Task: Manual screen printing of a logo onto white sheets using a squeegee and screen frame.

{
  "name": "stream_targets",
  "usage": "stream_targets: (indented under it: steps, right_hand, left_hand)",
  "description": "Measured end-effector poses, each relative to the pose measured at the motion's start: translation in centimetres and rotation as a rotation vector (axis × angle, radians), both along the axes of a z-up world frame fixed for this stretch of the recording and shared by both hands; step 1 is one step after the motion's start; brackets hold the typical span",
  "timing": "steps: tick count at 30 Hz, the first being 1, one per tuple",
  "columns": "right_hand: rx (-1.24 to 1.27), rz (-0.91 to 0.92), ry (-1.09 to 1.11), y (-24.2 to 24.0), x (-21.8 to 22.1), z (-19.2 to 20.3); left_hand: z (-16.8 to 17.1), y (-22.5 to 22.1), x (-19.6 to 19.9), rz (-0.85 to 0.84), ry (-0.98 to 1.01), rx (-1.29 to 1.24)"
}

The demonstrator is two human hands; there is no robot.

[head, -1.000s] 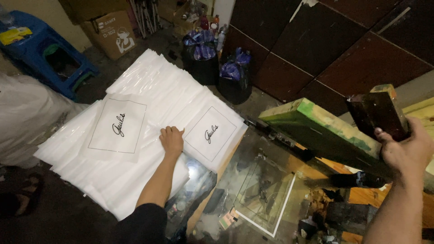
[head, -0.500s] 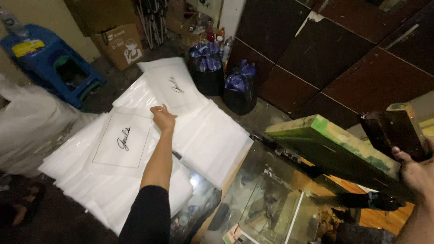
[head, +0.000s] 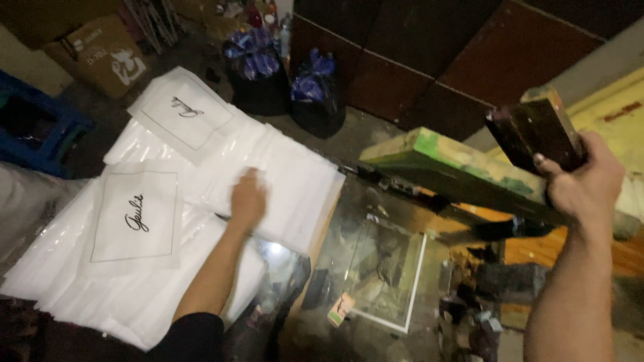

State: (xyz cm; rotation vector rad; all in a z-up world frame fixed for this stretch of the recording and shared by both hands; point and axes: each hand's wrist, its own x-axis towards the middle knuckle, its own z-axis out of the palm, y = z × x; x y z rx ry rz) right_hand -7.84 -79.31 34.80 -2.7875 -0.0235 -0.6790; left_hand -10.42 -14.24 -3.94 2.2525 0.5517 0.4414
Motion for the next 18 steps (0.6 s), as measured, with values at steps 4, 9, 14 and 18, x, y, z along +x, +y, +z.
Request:
stream_targets:
  steps: [4, 9, 14, 18]
  right_hand:
    - [0.010, 0.053, -0.034, 0.1, -0.5, -0.5]
    - [0.028, 0.044, -0.036, 2.1, -1.9, 0.0]
    - [0.046, 0.081, -0.028, 5.4, -3.0, 2.1]
    - [0.080, 0.101, -0.086, 5.8, -4.0, 2.0]
  left_hand:
    - [0.2, -7.5, -6.1, -0.972, 0.140, 0.503]
    - [-0.2, -12.6, -8.7, -0.976, 0.138, 0.431]
    - [3.6, -22.4, -15.2, -1.211, 0.279, 0.150]
    - [5.2, -30.3, -19.3, -1.354, 0.594, 0.231]
